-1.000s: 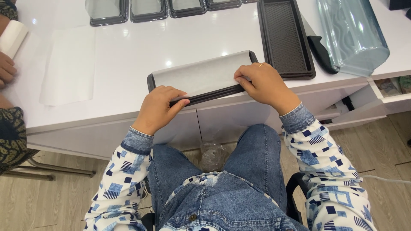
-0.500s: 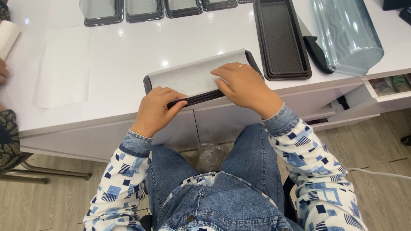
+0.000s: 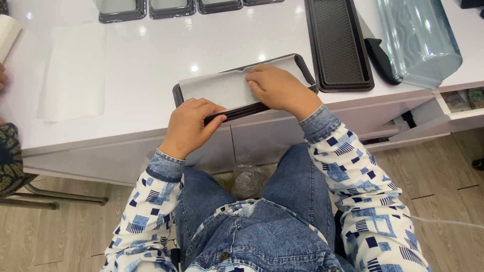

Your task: The person assembles rectangular food containers by placing a white paper liner into a black tray and then covering it with a clear plastic lid. This process is repeated multiple times, with finished units stacked on the counter.

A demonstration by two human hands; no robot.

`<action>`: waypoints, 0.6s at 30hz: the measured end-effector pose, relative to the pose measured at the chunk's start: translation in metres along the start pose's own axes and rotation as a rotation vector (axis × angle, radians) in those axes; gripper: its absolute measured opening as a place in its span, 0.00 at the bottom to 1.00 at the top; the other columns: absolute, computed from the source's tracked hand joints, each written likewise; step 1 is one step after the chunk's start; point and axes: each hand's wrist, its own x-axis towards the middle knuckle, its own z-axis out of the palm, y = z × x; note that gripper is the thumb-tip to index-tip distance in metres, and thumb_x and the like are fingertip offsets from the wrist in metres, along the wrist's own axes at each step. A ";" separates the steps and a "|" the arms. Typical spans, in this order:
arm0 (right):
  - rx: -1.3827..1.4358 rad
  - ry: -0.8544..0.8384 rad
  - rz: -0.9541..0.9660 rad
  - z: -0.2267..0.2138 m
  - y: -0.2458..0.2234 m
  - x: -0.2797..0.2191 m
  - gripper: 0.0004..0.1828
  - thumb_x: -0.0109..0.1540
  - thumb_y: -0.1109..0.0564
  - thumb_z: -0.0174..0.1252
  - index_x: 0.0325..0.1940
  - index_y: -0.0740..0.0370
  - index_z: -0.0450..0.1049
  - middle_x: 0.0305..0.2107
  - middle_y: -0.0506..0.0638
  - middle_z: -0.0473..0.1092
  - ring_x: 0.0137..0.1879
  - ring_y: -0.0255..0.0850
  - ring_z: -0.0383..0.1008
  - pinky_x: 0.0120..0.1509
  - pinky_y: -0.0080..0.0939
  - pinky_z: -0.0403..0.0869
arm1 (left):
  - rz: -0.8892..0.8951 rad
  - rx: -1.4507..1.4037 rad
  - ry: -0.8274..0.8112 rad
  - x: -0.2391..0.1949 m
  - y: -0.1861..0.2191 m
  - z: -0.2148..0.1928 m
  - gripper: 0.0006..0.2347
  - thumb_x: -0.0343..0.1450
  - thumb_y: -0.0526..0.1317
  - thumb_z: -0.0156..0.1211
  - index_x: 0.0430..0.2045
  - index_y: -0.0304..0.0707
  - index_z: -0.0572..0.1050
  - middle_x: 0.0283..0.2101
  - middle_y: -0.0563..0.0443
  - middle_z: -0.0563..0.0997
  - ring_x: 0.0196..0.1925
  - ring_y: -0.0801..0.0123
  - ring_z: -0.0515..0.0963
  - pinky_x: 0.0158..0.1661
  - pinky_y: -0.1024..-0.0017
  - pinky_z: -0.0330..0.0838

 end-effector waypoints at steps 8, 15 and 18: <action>-0.018 0.041 0.120 -0.010 -0.002 -0.015 0.23 0.69 0.51 0.45 0.63 0.60 0.76 0.60 0.60 0.70 0.64 0.56 0.71 0.63 0.55 0.72 | -0.148 -0.085 -0.335 0.040 0.012 -0.030 0.23 0.80 0.53 0.35 0.51 0.42 0.80 0.52 0.41 0.83 0.57 0.47 0.78 0.55 0.56 0.72; -0.047 0.035 0.164 -0.015 -0.006 -0.017 0.23 0.67 0.52 0.47 0.64 0.60 0.75 0.60 0.61 0.70 0.64 0.58 0.71 0.62 0.57 0.73 | -0.158 0.183 -0.413 0.060 0.001 0.001 0.27 0.80 0.54 0.27 0.59 0.43 0.75 0.62 0.40 0.75 0.67 0.50 0.71 0.64 0.58 0.62; -0.046 0.051 0.188 -0.011 0.010 -0.017 0.24 0.67 0.51 0.47 0.64 0.59 0.75 0.60 0.60 0.70 0.64 0.58 0.71 0.62 0.57 0.73 | -0.221 0.267 -0.404 0.056 -0.004 -0.008 0.28 0.80 0.55 0.27 0.56 0.40 0.76 0.56 0.40 0.80 0.59 0.50 0.77 0.58 0.59 0.71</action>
